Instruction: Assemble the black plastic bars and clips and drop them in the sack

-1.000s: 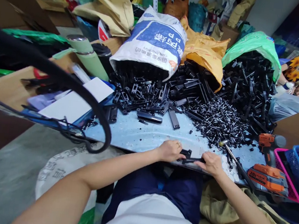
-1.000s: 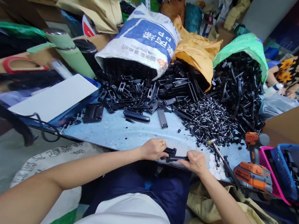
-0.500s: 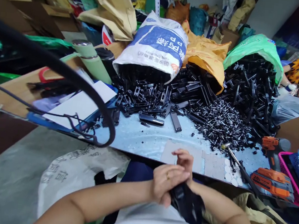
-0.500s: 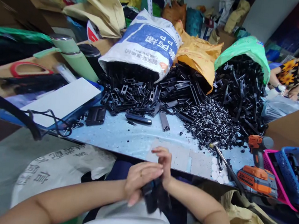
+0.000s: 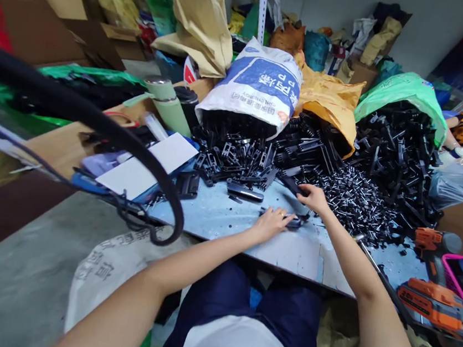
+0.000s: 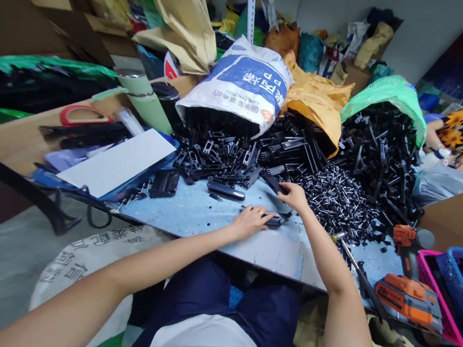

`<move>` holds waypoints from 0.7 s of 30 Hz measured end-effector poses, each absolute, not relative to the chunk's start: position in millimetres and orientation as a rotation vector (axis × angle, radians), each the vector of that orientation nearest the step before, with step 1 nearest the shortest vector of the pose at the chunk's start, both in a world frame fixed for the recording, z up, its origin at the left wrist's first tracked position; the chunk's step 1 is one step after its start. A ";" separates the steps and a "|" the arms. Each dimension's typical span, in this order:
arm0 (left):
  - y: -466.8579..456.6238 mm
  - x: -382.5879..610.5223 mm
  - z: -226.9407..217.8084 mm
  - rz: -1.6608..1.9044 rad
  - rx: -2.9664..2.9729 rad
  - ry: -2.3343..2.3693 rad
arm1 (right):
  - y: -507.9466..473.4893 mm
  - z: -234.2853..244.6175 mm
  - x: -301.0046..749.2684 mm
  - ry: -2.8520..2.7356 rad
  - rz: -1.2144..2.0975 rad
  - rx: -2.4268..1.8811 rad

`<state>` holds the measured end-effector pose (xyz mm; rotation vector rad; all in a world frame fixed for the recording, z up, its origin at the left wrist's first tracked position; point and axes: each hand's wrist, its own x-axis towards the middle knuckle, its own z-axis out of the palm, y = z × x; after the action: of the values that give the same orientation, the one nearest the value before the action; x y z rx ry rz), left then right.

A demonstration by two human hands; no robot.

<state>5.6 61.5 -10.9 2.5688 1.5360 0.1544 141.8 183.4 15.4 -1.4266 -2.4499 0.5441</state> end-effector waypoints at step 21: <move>52.3 -79.7 80.3 -0.095 2.258 1.785 | 41.0 16.2 225.7 -2.863 0.450 -1.279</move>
<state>-79.7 52.3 80.3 2.2583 1.7848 -0.0952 225.7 41.0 16.2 -1.2793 -2.8627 0.4497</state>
